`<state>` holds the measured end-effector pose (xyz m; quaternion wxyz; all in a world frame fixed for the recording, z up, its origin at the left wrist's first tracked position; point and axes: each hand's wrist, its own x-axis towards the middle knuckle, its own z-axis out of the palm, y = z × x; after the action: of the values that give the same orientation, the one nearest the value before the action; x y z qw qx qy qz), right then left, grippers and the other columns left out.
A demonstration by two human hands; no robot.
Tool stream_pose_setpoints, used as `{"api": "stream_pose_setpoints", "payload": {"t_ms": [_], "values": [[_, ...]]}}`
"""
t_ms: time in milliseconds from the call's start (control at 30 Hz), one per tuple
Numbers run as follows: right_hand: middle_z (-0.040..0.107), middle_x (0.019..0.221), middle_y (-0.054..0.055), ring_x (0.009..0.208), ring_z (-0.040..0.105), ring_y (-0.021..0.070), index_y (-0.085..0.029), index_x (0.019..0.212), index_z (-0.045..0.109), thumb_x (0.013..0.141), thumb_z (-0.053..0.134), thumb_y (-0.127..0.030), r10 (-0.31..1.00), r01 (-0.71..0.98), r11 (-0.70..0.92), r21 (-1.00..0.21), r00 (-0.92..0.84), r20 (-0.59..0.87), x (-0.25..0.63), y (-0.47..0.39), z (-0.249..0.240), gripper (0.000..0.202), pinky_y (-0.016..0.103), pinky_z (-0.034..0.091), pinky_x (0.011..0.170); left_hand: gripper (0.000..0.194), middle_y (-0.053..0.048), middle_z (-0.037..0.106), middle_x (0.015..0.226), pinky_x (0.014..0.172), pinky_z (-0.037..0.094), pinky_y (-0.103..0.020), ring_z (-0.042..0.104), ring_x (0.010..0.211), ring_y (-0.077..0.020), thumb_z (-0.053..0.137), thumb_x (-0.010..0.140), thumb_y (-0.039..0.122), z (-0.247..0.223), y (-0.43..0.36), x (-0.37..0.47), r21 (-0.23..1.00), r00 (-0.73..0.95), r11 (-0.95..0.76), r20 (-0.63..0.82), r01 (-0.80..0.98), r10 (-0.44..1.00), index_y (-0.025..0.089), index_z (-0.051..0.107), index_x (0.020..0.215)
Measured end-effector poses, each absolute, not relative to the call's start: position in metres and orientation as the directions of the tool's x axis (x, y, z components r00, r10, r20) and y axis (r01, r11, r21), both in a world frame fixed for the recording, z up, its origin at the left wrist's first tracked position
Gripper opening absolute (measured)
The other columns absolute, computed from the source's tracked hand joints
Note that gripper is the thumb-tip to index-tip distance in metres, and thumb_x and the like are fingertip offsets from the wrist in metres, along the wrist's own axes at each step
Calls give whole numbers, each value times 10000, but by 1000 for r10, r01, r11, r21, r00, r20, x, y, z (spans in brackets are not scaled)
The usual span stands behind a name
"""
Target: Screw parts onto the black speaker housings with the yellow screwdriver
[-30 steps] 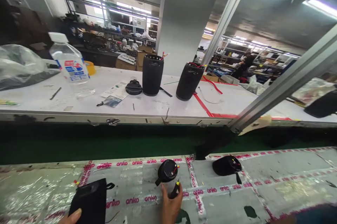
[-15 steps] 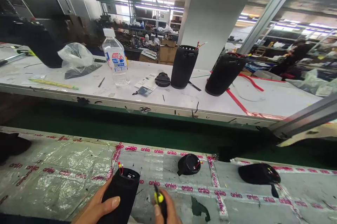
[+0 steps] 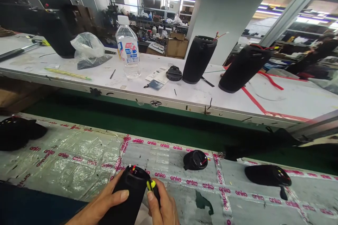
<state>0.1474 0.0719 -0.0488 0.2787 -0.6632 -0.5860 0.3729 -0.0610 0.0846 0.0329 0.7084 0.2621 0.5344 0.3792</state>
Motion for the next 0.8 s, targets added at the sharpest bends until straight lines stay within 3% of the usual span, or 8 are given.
{"api": "stream_pose_setpoints", "payload": {"t_ms": [100,267,400,467,533,600,667,800], "values": [[747,855,51,881,721,241,-269,1307,643,967,358,-713,978,568,-150,-809,-34,-206,151,77,-46,626,336,579,825,712,-42,498,1550,1257,218,-502,349,1489,-315,713,769,559,21,82,-63,761,66,602,-606,-244,793,273,539,1397],[746,1134,38,967,723,223,-330,1340,590,1013,359,-620,996,628,-49,-776,-30,-87,152,77,-29,494,316,583,833,1051,-84,579,1473,1207,316,-540,489,1393,-349,830,629,493,12,87,-67,783,81,549,-552,-292,830,270,329,1526],[741,1110,16,930,727,211,-359,1320,550,1053,334,-493,971,680,234,-695,-206,125,147,74,-13,369,304,580,777,863,-98,671,1346,1149,395,-541,581,1283,-380,826,636,483,17,89,-68,826,77,518,-515,-222,854,241,510,1401],[737,1021,25,853,723,210,-337,1273,558,1066,274,-428,936,678,333,-655,-322,142,145,77,-10,363,308,573,710,811,-109,689,1311,1118,427,-544,599,1252,-394,821,640,496,16,88,-70,849,49,494,-495,-188,868,231,547,1356],[727,1007,32,818,717,208,-313,1276,540,1064,262,-367,918,680,357,-640,-383,105,144,83,-13,354,310,557,673,808,-112,685,1312,1104,442,-527,602,1250,-384,815,651,510,7,88,-74,878,1,470,-472,-96,882,232,531,1355],[724,1071,45,854,722,216,-289,1300,516,1057,291,-328,916,702,331,-631,-398,37,142,92,-23,334,320,547,691,825,-107,670,1329,1100,447,-486,609,1243,-349,804,670,513,-12,94,-82,883,-47,452,-450,123,892,232,485,1377],[718,1134,59,914,724,229,-269,1322,502,1055,319,-298,920,757,261,-599,-382,-82,137,101,-40,325,329,537,723,865,-105,651,1344,1092,452,-444,607,1242,-314,792,673,497,-39,106,-90,812,-101,432,-429,392,898,216,433,1408],[738,1078,81,901,732,242,-212,1307,532,1040,365,-211,908,848,110,-518,-298,-295,120,110,-83,315,313,510,713,804,-142,712,1198,1000,510,-448,660,1145,-330,752,679,442,-101,136,-99,736,-78,445,-476,511,876,129,487,1369]]}}
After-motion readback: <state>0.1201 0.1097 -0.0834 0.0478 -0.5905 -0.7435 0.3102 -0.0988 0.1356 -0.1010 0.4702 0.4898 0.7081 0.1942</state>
